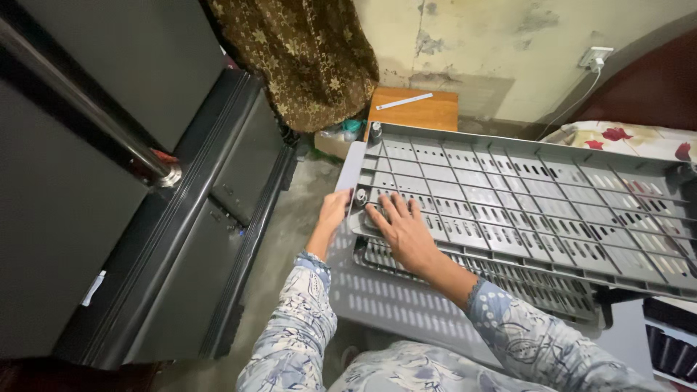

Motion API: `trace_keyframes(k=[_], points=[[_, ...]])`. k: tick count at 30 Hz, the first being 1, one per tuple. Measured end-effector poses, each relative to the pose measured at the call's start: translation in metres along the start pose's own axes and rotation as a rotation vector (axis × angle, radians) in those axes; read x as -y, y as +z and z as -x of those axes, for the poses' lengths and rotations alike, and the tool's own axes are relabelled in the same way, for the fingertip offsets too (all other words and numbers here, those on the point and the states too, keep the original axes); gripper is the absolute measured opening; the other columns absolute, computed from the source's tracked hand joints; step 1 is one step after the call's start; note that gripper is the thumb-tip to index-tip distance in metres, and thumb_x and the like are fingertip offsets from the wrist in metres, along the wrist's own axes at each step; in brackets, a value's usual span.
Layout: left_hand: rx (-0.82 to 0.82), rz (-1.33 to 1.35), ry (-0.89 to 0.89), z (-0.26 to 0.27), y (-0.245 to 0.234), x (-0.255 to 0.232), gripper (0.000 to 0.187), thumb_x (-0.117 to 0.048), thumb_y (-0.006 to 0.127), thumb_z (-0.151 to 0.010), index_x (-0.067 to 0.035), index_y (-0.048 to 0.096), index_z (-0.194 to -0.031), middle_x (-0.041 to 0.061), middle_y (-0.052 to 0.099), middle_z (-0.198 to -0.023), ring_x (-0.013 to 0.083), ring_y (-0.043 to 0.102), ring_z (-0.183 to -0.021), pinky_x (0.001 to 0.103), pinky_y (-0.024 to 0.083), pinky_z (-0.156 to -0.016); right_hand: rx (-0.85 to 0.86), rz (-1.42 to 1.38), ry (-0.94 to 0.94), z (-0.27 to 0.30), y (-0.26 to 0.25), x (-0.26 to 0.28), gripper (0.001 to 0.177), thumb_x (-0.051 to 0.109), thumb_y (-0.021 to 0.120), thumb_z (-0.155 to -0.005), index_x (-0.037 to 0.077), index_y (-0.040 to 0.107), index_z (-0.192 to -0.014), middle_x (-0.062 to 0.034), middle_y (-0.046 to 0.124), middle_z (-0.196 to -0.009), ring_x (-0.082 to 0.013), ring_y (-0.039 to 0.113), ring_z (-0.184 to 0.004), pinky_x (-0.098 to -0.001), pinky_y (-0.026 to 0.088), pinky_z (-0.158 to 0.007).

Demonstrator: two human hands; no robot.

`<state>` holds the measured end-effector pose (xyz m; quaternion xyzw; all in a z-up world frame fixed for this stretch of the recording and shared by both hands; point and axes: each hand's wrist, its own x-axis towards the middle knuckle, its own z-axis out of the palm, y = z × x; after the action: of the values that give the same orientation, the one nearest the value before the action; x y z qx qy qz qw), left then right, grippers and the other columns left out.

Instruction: The person assembles a plastic storage rack in a bedroom. They pick black cylindrical leg tubes from a tray, join the tube segments, and push them onto the corner posts of gray perforated shelves, then lift and stack additional shelf trays onto the posts to build up the rack.

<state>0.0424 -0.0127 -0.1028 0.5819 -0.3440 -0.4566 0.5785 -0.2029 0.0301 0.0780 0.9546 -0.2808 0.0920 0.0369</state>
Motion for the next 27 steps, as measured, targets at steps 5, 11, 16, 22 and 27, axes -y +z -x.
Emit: trace_keyframes(k=[5, 11, 16, 22, 27], points=[[0.239, 0.003, 0.229, -0.007, -0.002, 0.047, 0.034, 0.001, 0.061, -0.095, 0.001, 0.071, -0.127, 0.007, 0.075, -0.110, 0.0133, 0.067, -0.096, 0.028, 0.055, -0.084, 0.045, 0.009, 0.079, -0.007, 0.003, 0.006, 0.084, 0.002, 0.063, -0.073, 0.013, 0.036, -0.152, -0.0227, 0.043, -0.149, -0.0425, 0.038, -0.139, -0.0625, 0.028, -0.111], [0.285, 0.197, 0.136, 0.005, 0.001, 0.044, 0.043, 0.008, 0.057, -0.094, 0.000, 0.064, -0.136, 0.007, 0.072, -0.123, 0.0132, 0.067, -0.109, 0.027, 0.054, -0.096, -0.091, -0.056, 0.056, -0.016, 0.002, 0.013, 0.087, -0.003, 0.057, -0.078, 0.005, 0.028, -0.160, -0.0274, 0.045, -0.146, -0.0457, 0.040, -0.139, -0.0603, 0.029, -0.114], [0.286, 0.214, 0.144, 0.015, 0.002, 0.031, 0.047, 0.010, 0.056, -0.094, 0.001, 0.061, -0.140, 0.008, 0.069, -0.133, 0.0149, 0.065, -0.119, 0.028, 0.051, -0.103, -0.080, -0.003, 0.025, -0.022, -0.002, 0.017, 0.085, -0.001, 0.057, -0.079, 0.008, 0.026, -0.158, -0.0232, 0.044, -0.152, -0.0470, 0.041, -0.137, -0.0629, 0.029, -0.109], [0.291, 0.189, 0.202, 0.013, 0.006, 0.035, 0.060, 0.017, 0.055, -0.085, 0.000, 0.058, -0.143, 0.011, 0.066, -0.137, 0.0186, 0.063, -0.124, 0.031, 0.051, -0.106, -0.037, -0.009, 0.044, -0.024, -0.005, 0.019, 0.088, -0.002, 0.058, -0.077, 0.008, 0.025, -0.158, -0.0205, 0.042, -0.155, -0.0476, 0.040, -0.138, -0.0659, 0.029, -0.108], [0.244, 0.082, 0.308, 0.016, 0.007, 0.033, 0.061, 0.018, 0.057, -0.084, 0.001, 0.058, -0.143, 0.013, 0.065, -0.141, 0.0211, 0.062, -0.130, 0.032, 0.047, -0.111, -0.020, -0.023, 0.057, -0.024, -0.005, 0.020, 0.089, -0.002, 0.058, -0.078, 0.009, 0.024, -0.159, -0.0202, 0.041, -0.155, -0.0479, 0.039, -0.138, -0.0663, 0.029, -0.108]])
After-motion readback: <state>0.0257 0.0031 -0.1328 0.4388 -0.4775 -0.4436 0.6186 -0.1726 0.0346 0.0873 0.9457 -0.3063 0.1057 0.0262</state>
